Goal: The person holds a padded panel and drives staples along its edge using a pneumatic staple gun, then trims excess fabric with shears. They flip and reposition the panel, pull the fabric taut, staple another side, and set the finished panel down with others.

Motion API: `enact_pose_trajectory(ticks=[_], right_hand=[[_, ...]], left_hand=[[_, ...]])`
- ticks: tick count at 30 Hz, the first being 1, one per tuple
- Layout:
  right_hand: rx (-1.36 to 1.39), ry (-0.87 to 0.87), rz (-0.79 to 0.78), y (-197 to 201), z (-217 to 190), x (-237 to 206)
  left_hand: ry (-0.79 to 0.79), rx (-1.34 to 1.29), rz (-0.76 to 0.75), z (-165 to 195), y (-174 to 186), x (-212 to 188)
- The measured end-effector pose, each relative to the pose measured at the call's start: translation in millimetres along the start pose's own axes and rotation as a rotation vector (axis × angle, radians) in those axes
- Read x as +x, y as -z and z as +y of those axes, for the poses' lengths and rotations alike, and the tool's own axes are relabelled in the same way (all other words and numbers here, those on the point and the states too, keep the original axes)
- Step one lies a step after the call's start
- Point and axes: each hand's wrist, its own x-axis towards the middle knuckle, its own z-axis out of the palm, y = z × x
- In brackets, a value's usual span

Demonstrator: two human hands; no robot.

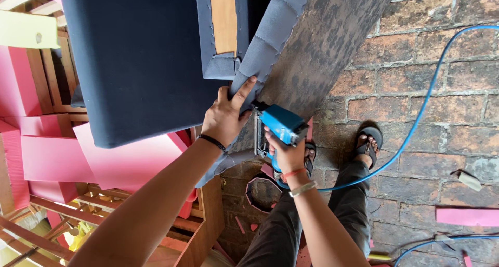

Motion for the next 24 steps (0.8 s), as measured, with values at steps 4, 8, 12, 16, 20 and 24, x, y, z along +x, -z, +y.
enact_pose_trajectory(ticks=[4,8,12,16,20,24], right_hand=[[-0.002,-0.009,-0.021,0.0,8.1,-12.6],[-0.119,-0.031,0.019,-0.2,15.3,-23.4],[-0.106,-0.037,-0.028,-1.6,17.3,-34.4],[-0.199,-0.077,-0.002,-5.3,23.4,-44.1],[-0.238,-0.113,0.014,-6.0,32.1,-54.2],[-0.266,-0.159,0.055,-7.9,41.0,-58.1]], left_hand=[[0.027,-0.045,-0.062,3.5,1.0,-3.8],[-0.021,-0.085,-0.045,1.8,6.1,-12.8],[0.009,-0.160,-0.133,-7.4,11.8,-45.8],[0.119,-0.203,-0.228,-18.1,8.0,-75.9],[0.101,-0.201,-0.204,-24.7,3.3,-92.8],[0.135,-0.250,-0.226,-32.9,1.0,-97.2]])
